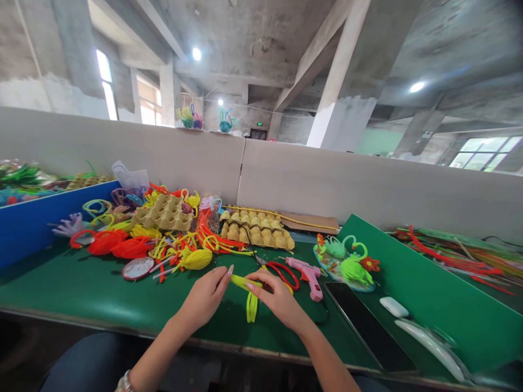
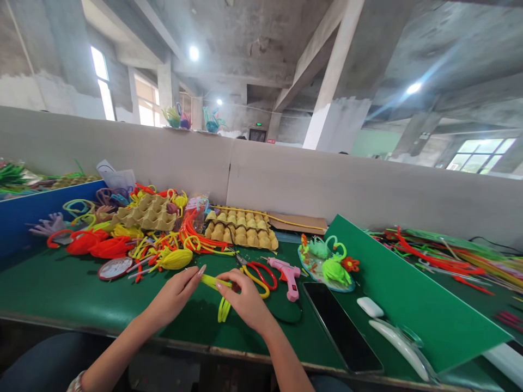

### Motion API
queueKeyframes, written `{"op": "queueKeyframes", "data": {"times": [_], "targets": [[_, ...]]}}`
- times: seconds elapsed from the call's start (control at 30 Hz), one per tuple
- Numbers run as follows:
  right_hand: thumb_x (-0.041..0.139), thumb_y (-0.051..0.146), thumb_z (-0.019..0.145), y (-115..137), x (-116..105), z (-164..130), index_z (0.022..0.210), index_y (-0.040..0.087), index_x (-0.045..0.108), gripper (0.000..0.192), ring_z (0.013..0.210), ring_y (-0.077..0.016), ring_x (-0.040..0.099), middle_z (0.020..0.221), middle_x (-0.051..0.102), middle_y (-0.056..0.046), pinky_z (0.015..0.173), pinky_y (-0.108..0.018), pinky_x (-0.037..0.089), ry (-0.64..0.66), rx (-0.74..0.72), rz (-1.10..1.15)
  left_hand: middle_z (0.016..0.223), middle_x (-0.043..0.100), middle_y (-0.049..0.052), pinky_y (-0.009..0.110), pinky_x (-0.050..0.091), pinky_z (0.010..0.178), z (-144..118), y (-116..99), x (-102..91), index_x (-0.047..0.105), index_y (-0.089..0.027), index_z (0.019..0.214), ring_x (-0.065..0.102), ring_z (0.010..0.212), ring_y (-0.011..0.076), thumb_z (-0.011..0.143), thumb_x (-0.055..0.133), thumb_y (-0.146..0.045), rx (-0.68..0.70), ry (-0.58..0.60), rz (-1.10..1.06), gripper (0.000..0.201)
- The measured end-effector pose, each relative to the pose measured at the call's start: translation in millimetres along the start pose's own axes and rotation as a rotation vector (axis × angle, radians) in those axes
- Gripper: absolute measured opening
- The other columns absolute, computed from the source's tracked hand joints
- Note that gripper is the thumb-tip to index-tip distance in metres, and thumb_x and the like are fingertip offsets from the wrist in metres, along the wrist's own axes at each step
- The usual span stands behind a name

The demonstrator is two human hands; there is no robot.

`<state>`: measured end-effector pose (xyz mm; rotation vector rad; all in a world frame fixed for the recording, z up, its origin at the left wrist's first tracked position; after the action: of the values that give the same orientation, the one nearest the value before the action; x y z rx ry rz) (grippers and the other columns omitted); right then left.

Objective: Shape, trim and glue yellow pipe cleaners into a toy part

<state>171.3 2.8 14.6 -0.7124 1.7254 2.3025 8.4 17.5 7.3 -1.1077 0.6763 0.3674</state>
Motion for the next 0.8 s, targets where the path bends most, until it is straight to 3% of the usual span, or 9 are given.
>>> {"op": "queueKeyframes", "data": {"times": [0.2, 0.33, 0.53, 0.8], "targets": [[0.047, 0.045, 0.085, -1.6, -3.2, 1.4, 0.087, 0.02, 0.064, 0.03, 0.079, -0.0151, 0.053, 0.084, 0.056, -0.001, 0.069, -0.026, 0.042, -0.033, -0.017, 0.032, 0.064, 0.045, -0.003, 0.026, 0.035, 0.06, 0.7, 3.2, -2.6, 0.037, -0.022, 0.067, 0.047, 0.063, 0.0157, 0.091, 0.026, -0.043, -0.014, -0.069, -0.018, 0.033], [0.044, 0.05, 0.087, -1.9, -3.0, 0.7, 0.084, 0.02, 0.059, 0.034, 0.07, -0.0135, 0.05, 0.077, 0.052, 0.0, 0.064, -0.025, 0.041, -0.092, -0.044, -0.08, 0.063, 0.042, -0.003, 0.027, 0.034, 0.059, 1.1, 5.4, -3.9, 0.034, -0.023, 0.066, 0.045, 0.061, 0.0159, 0.091, 0.027, -0.044, -0.033, -0.114, -0.027, 0.033], [0.045, 0.047, 0.088, 2.6, 0.2, -2.1, 0.081, 0.021, 0.053, 0.028, 0.071, -0.0146, 0.049, 0.075, 0.053, 0.0, 0.065, -0.026, 0.039, -0.194, -0.217, -0.352, 0.062, 0.04, -0.003, 0.027, 0.032, 0.058, 1.5, 7.6, -4.7, 0.033, -0.023, 0.065, 0.042, 0.06, 0.016, 0.09, 0.027, -0.045, -0.056, -0.123, -0.078, 0.034], [0.052, 0.043, 0.086, 8.0, -3.4, -5.7, 0.076, 0.02, 0.059, 0.027, 0.069, -0.0151, 0.052, 0.069, 0.06, -0.001, 0.062, -0.026, 0.039, -0.267, -0.418, -0.472, 0.066, 0.042, -0.003, 0.028, 0.033, 0.061, 1.9, 6.9, -2.7, 0.034, -0.023, 0.068, 0.044, 0.064, 0.0165, 0.091, 0.027, -0.044, 0.004, -0.054, -0.059, 0.032]]}}
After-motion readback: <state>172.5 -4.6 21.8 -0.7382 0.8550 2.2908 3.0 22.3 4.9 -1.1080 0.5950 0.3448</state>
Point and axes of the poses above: each hand's wrist, its own z-axis towards the middle knuckle, its own x-axis out of the palm, y = z × x, the point moved 4 cm from there along z, towards the middle knuckle
